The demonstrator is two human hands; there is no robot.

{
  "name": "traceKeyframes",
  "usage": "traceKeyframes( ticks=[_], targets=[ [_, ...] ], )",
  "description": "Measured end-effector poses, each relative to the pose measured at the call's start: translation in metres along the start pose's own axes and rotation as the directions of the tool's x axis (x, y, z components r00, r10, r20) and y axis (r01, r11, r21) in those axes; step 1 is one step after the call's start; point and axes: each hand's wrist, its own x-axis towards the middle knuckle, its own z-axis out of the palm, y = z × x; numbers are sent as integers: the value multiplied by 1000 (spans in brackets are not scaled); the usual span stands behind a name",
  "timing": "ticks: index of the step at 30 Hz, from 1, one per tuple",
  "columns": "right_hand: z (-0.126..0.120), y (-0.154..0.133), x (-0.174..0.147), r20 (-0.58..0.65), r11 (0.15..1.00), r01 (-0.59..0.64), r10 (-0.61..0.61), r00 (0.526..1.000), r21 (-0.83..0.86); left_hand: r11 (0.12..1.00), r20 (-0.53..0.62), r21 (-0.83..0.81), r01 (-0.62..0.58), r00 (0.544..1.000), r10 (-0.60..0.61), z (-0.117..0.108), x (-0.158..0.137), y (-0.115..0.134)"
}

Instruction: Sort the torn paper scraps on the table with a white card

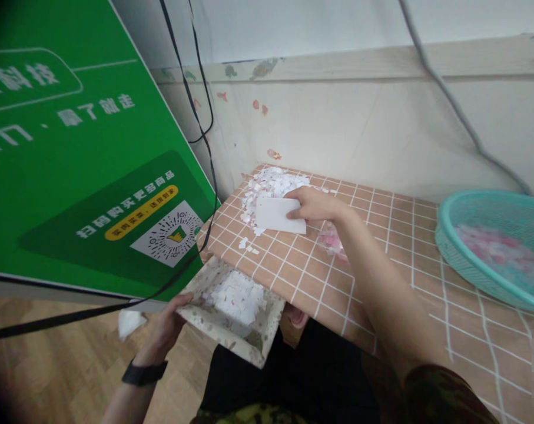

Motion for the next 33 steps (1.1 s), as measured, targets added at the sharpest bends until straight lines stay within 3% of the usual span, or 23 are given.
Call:
traceKeyframes(
  ticks=[4, 11, 19, 27, 33],
  targets=[
    [-10, -1, -7, 83, 1000, -1, 1, 997, -8, 1000, 3, -5, 0, 1000, 0, -1, 0, -2],
    [-8, 2, -8, 21, 996, -81, 81, 997, 45, 999, -20, 15, -38, 999, 38, 0, 3, -8],
    [-13, 3, -11, 28, 998, -61, 60, 998, 28, 997, 7, 11, -82, 997, 81, 10, -2, -9],
    [-9, 0, -10, 115, 1000, 2, -5, 993, 25, 999, 21, -17, -38, 999, 38, 6, 1, -14],
    [-5, 5, -6, 38, 996, -71, 69, 997, 51, 999, 37, 5, -39, 999, 39, 5, 2, -15]
  ],
)
